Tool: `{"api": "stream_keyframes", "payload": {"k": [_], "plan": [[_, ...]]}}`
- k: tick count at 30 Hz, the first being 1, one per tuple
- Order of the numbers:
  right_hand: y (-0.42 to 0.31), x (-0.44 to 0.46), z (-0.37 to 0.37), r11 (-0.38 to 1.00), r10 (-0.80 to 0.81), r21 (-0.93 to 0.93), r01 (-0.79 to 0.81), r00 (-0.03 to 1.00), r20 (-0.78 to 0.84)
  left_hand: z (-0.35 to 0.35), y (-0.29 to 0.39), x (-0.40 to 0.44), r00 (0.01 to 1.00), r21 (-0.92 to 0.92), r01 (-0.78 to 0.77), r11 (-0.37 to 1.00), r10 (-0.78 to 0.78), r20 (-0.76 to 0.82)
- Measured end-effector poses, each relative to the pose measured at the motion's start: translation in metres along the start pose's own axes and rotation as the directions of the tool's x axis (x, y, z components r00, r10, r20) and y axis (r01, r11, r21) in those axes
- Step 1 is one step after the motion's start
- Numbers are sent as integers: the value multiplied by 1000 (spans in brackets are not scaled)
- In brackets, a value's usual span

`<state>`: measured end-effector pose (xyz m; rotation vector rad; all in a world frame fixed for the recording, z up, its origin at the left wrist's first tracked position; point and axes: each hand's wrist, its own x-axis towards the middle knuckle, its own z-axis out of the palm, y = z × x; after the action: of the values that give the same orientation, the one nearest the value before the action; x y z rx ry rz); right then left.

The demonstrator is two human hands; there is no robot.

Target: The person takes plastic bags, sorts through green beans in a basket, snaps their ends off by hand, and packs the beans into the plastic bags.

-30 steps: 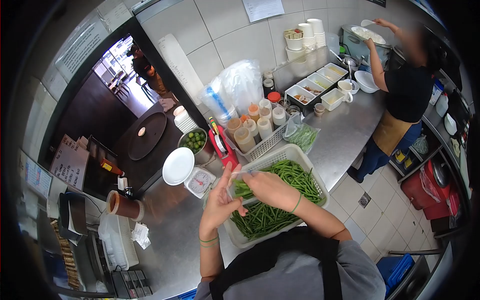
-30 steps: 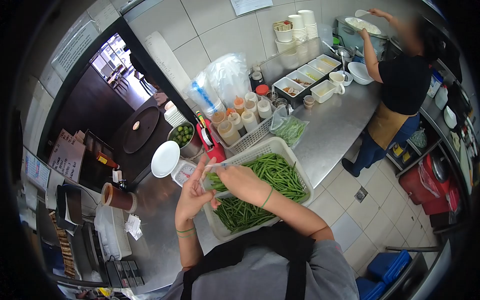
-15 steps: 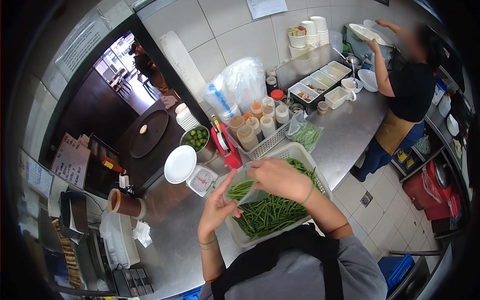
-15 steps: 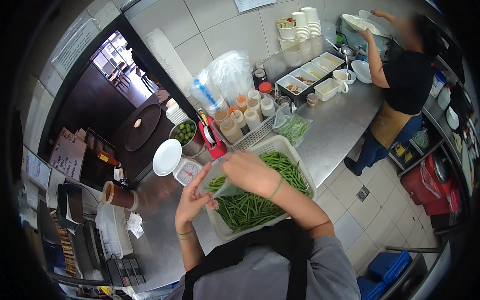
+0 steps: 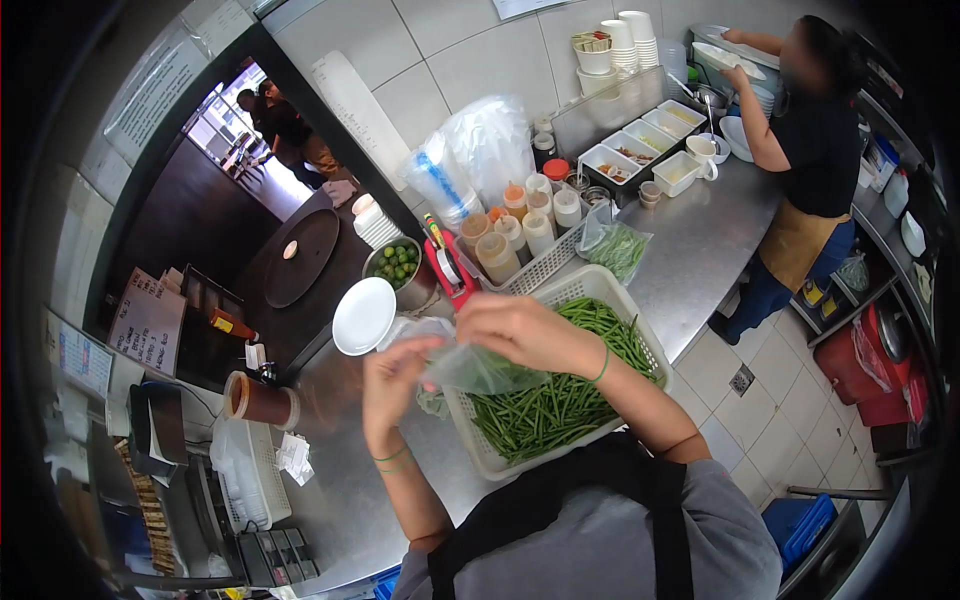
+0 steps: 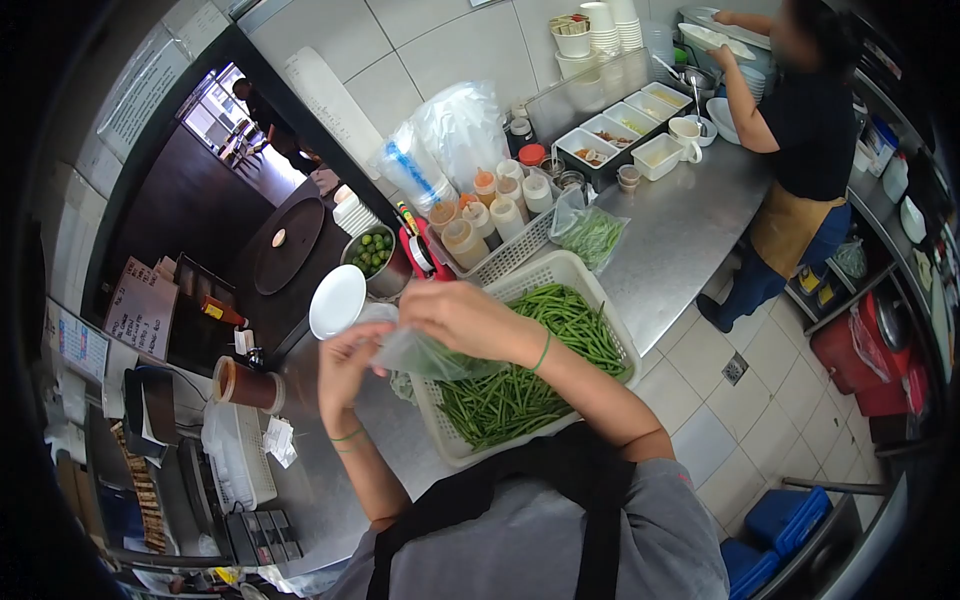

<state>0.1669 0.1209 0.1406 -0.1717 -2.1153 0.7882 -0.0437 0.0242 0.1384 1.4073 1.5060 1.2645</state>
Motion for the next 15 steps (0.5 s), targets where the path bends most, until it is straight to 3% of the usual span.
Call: {"api": "stream_keyframes", "payload": {"k": [2,3,4,9,14,15], "plan": [[-8,3,-12,998,48,47,-42,987,-155,-12,22,7,985,-18,39,999,-42,-166],[-13,2,-16,995,77,76,-61,971,-227,-16,31,13,980,-83,-48,995,31,-199],[-16,-1,-20,993,115,70,-100,956,-270,-25,32,22,953,-10,-148,989,140,-268],[-15,-27,-31,985,169,46,-164,918,-358,-73,41,65,807,201,-266,943,332,-489],[-16,-50,-36,968,248,56,-244,907,-341,-105,-9,98,697,424,-350,835,535,-478],[-17,-53,-37,963,264,46,-264,904,-336,-101,-18,94,713,449,-291,845,504,-487]]}}
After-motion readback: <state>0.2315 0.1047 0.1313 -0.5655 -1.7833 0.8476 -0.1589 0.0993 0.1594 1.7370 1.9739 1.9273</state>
